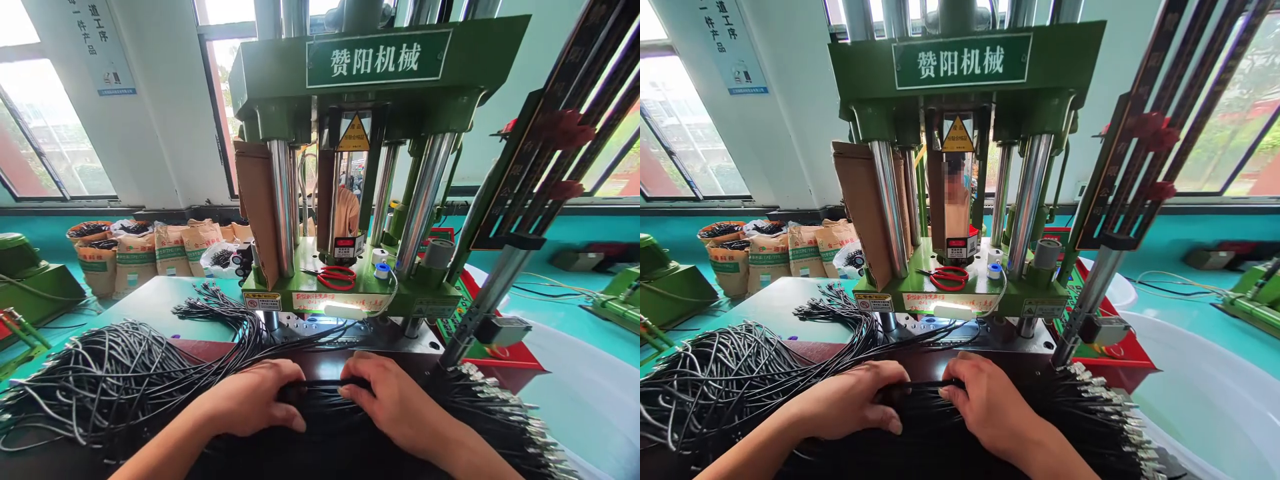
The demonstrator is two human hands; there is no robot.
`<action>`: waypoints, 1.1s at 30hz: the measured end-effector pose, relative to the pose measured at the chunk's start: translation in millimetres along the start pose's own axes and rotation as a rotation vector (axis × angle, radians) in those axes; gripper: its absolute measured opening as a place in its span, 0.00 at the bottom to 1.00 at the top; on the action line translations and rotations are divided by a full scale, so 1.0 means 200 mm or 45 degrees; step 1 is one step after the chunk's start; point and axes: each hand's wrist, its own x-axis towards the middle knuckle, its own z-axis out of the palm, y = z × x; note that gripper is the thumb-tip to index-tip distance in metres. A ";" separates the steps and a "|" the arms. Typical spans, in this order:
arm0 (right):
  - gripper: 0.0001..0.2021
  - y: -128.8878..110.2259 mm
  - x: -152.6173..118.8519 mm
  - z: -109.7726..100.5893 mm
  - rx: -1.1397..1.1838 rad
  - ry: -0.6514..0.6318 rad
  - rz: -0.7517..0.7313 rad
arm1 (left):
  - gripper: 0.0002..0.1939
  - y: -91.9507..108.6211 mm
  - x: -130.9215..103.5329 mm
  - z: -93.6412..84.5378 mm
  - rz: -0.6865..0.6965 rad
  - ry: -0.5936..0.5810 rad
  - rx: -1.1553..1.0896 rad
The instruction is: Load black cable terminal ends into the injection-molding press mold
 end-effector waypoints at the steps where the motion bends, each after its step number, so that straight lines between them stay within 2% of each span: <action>1: 0.07 0.00 0.00 0.00 -0.011 -0.026 0.024 | 0.14 0.00 0.00 0.00 -0.002 -0.029 0.008; 5: 0.12 0.04 0.01 0.02 -0.047 -0.124 0.112 | 0.08 -0.03 0.02 0.03 -0.033 -0.035 -0.022; 10: 0.03 0.04 0.03 0.03 -0.074 -0.144 0.094 | 0.07 -0.06 0.03 0.06 -0.008 0.034 -0.068; 16: 0.03 0.00 0.02 0.01 -0.101 -0.146 -0.026 | 0.06 -0.05 0.01 0.03 0.041 0.065 -0.042; 21: 0.07 0.00 0.02 0.01 -0.136 -0.112 -0.084 | 0.15 -0.04 0.00 0.03 -0.008 0.009 -0.005; 26: 0.14 0.01 0.05 0.03 -0.212 -0.230 0.006 | 0.09 -0.05 0.02 0.06 -0.088 0.001 -0.024; 33: 0.05 0.00 0.09 0.03 -0.262 -0.245 0.064 | 0.08 -0.06 0.02 0.06 -0.042 0.003 0.013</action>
